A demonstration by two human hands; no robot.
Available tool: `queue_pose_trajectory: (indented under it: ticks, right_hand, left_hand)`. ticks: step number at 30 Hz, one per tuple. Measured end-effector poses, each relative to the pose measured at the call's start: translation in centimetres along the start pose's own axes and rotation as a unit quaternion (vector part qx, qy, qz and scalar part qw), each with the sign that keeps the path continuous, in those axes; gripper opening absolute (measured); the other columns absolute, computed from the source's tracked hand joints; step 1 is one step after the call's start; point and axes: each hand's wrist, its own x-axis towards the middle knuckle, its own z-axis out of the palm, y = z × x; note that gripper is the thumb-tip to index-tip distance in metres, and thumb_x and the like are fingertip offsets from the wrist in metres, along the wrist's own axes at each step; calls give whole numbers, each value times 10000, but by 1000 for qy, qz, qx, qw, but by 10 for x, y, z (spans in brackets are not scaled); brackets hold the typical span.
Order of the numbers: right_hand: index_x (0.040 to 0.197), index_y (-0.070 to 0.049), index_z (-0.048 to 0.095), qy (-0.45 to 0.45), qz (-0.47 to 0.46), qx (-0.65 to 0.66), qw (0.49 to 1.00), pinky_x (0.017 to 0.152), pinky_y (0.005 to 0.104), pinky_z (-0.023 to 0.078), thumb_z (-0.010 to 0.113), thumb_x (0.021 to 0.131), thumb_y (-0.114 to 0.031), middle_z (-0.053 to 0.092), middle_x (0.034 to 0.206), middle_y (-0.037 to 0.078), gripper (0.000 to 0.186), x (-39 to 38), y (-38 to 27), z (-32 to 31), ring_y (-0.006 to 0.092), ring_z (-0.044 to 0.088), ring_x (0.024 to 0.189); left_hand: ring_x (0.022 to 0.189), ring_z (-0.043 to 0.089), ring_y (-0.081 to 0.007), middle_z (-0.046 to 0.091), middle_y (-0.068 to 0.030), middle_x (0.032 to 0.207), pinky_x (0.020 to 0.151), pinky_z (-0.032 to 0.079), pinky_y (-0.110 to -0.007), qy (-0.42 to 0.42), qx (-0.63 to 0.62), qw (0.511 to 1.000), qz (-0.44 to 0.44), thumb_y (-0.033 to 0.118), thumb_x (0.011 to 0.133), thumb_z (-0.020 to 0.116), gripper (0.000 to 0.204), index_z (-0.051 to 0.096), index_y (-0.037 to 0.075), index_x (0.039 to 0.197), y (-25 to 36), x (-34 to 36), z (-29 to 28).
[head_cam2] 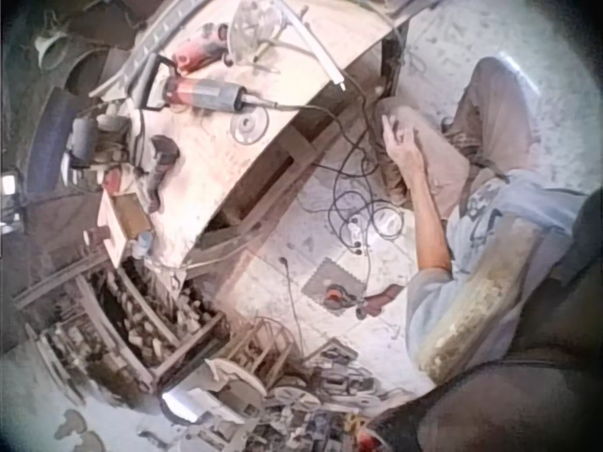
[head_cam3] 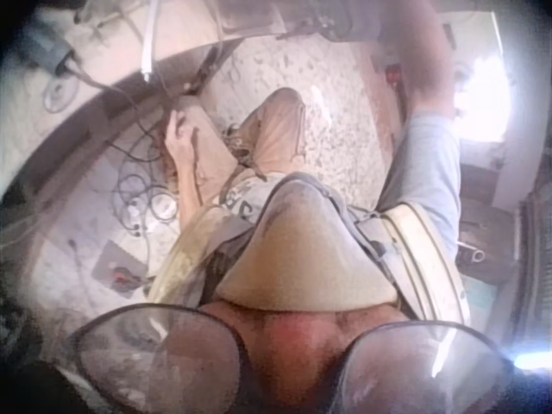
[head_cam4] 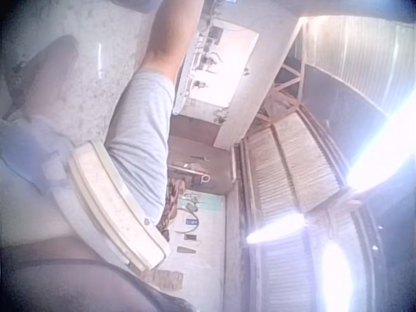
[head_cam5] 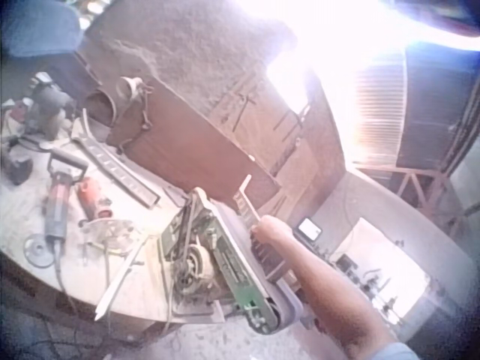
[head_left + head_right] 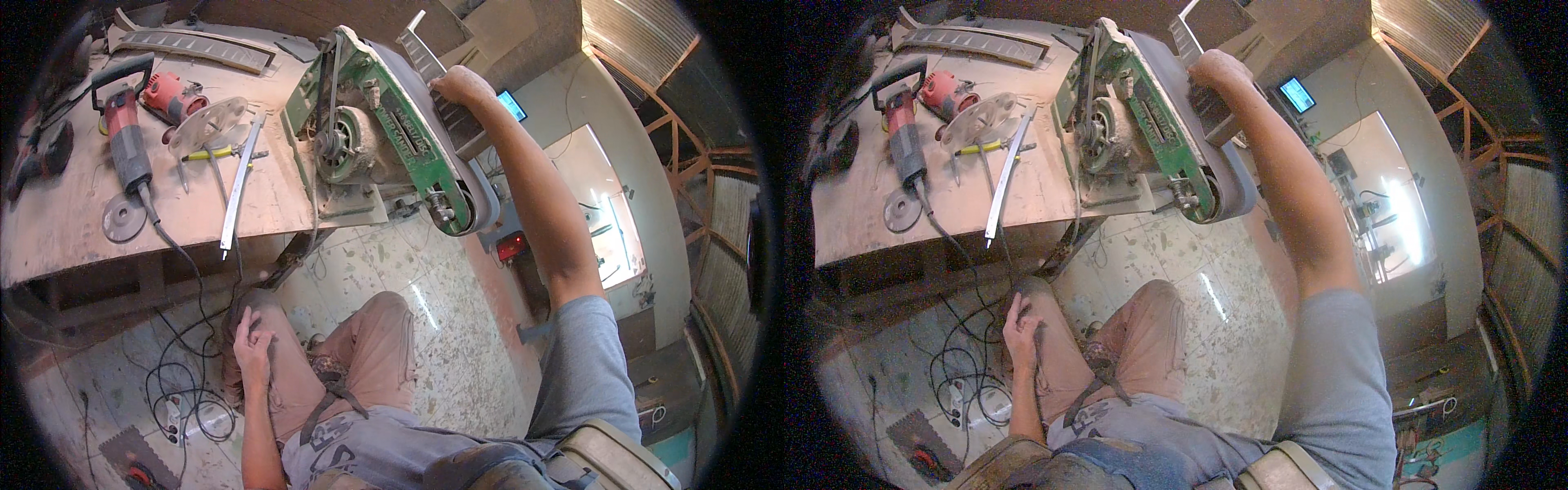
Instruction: The person sands the back and edges of a wooden guitar neck using a belt sander, holding the piece at various angles and turning it over to work on different sections.
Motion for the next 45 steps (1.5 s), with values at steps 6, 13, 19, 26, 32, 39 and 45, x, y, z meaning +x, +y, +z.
queue_pose_trajectory:
  ticks: [6,13,19,26,32,39,45]
  right_hand:
    - [1158,27,734,-34,16,-12,999,979,476,527,615,938,-452,720,1215,231,540,9,6,6,394,695,1142]
    - [1178,11,728,-49,28,-22,998,979,467,531,603,944,-420,715,1225,233,506,15,6,5,367,699,1154]
    - [1186,-15,734,-50,46,-15,998,985,464,533,599,935,-382,721,1232,209,465,16,10,6,364,696,1164]
    - [1177,-16,741,-57,84,-13,995,953,463,542,640,914,-382,740,1190,193,462,12,14,4,352,717,1121]
    - [1088,57,749,-47,127,225,965,784,398,535,710,922,-448,764,987,181,533,-41,89,-32,253,741,872]
    - [1055,-41,734,-16,144,661,736,509,297,542,634,1040,-341,747,795,66,317,-108,237,-29,133,685,561]
    - [1154,35,659,10,60,847,529,510,218,611,588,1069,-300,746,796,94,353,-207,305,7,128,732,614]
  left_hand:
    - [875,694,-153,632,-200,1369,829,558,-307,-9,13,1000,7,109,918,651,680,433,-20,1549,-3,2,-3]
    - [869,643,-118,556,-207,1437,853,545,-267,-10,-23,999,-22,-25,905,625,689,394,-57,1553,-1,1,-2]
    - [878,655,-127,558,-209,1429,858,553,-277,-3,-34,999,-28,-18,914,632,685,393,-56,1555,3,2,-2]
    - [883,661,-136,570,-213,1409,864,553,-285,-7,-33,999,-23,37,933,644,675,391,-70,1550,8,4,-6]
    - [874,685,-157,645,-167,1336,792,577,-311,-22,17,1000,-2,150,911,686,694,446,-36,1535,-17,7,-11]
    - [1085,661,-212,688,-172,1273,848,556,-316,-114,196,972,56,34,868,635,537,611,-6,1404,20,6,34]
    - [1068,693,-244,684,-161,1318,975,525,-365,-258,373,891,14,109,853,731,551,636,26,1389,115,-48,133]
